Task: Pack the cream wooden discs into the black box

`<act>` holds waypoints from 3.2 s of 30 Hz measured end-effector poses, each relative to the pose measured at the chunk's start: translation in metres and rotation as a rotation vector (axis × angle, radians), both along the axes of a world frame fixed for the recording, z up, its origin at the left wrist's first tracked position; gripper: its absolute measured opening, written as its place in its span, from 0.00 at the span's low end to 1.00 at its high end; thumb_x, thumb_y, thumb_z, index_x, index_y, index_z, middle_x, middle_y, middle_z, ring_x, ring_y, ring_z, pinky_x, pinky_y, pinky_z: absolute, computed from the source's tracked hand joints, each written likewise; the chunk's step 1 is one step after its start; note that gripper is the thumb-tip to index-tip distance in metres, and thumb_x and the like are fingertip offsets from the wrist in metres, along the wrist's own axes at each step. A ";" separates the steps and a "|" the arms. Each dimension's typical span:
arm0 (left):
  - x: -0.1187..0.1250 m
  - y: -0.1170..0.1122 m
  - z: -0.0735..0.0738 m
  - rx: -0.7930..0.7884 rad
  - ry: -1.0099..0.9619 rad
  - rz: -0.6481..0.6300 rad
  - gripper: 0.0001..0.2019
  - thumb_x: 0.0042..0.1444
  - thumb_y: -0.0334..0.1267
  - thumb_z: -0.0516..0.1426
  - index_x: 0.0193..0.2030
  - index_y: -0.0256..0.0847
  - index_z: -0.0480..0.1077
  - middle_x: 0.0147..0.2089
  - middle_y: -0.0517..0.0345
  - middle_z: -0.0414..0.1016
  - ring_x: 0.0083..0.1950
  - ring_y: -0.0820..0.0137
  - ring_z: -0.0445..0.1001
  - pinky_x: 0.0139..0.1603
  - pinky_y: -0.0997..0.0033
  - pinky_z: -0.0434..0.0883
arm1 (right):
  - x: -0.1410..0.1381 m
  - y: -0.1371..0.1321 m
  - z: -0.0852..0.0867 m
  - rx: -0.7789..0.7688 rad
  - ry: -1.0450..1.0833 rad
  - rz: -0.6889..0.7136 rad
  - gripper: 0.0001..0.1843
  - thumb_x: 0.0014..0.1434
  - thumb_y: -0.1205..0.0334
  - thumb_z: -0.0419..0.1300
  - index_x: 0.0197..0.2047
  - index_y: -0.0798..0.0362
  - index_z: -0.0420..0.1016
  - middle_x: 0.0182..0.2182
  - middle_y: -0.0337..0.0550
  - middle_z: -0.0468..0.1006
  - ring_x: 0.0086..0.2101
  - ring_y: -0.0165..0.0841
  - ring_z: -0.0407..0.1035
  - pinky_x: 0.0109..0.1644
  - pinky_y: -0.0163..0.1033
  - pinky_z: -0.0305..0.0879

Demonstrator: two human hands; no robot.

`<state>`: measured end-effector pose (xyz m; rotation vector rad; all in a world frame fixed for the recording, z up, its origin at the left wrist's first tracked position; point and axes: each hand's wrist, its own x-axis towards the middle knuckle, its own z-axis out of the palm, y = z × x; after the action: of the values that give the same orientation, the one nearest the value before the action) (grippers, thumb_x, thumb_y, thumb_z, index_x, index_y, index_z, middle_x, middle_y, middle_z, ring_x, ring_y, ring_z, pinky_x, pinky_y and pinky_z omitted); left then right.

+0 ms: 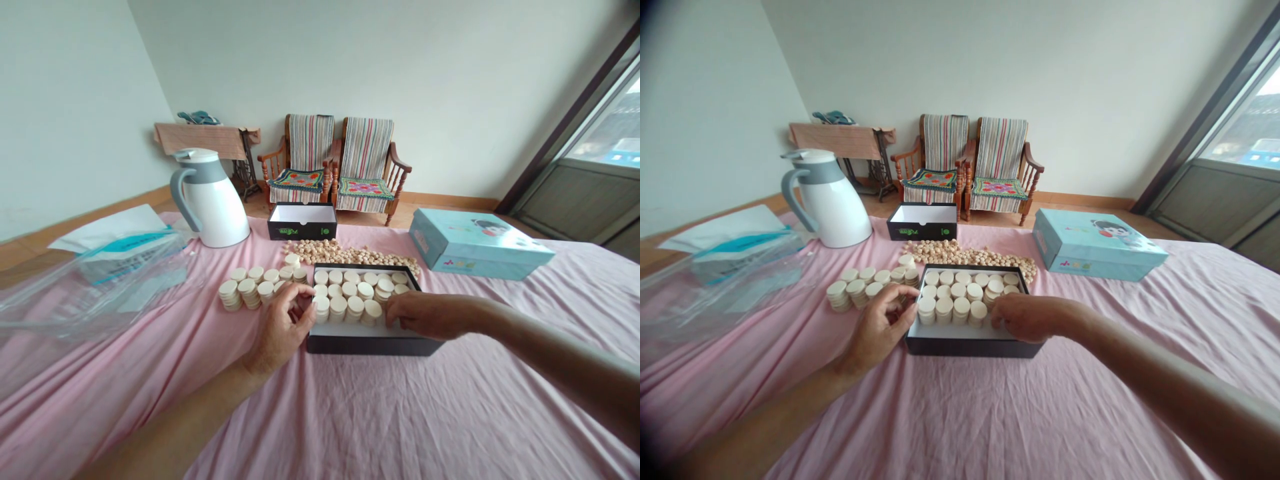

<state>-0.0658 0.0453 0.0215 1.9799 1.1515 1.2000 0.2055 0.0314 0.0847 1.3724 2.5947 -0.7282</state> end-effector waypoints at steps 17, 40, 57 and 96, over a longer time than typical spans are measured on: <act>-0.001 0.000 -0.001 0.025 0.026 0.017 0.09 0.57 0.39 0.55 0.42 0.39 0.68 0.37 0.56 0.70 0.28 0.76 0.70 0.26 0.79 0.67 | -0.023 -0.008 0.016 -0.009 -0.049 -0.024 0.20 0.50 0.77 0.49 0.39 0.55 0.78 0.37 0.47 0.80 0.40 0.35 0.71 0.46 0.37 0.63; -0.026 0.014 0.030 0.048 -0.419 0.189 0.14 0.60 0.48 0.53 0.41 0.37 0.66 0.35 0.57 0.72 0.19 0.81 0.67 0.14 0.83 0.60 | -0.065 -0.002 -0.006 -0.096 0.385 0.016 0.20 0.53 0.73 0.49 0.43 0.53 0.77 0.39 0.40 0.80 0.39 0.30 0.72 0.45 0.34 0.65; -0.088 0.013 0.004 0.066 -0.343 0.353 0.09 0.58 0.41 0.53 0.40 0.37 0.67 0.23 0.66 0.64 0.17 0.80 0.60 0.17 0.82 0.59 | -0.099 0.040 0.022 0.508 0.200 -0.134 0.14 0.50 0.75 0.52 0.38 0.57 0.75 0.35 0.47 0.79 0.35 0.33 0.72 0.39 0.34 0.63; -0.107 0.012 0.013 0.064 -0.276 0.424 0.10 0.58 0.41 0.54 0.40 0.37 0.67 0.21 0.65 0.65 0.17 0.78 0.62 0.17 0.81 0.61 | -0.172 0.182 -0.027 0.330 -0.175 0.466 0.21 0.46 0.63 0.65 0.46 0.56 0.74 0.44 0.51 0.74 0.44 0.41 0.67 0.45 0.40 0.62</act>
<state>-0.1725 0.0573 0.0340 1.5891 1.4400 1.6804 0.0338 0.2133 0.0580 0.7831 2.8095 -0.1117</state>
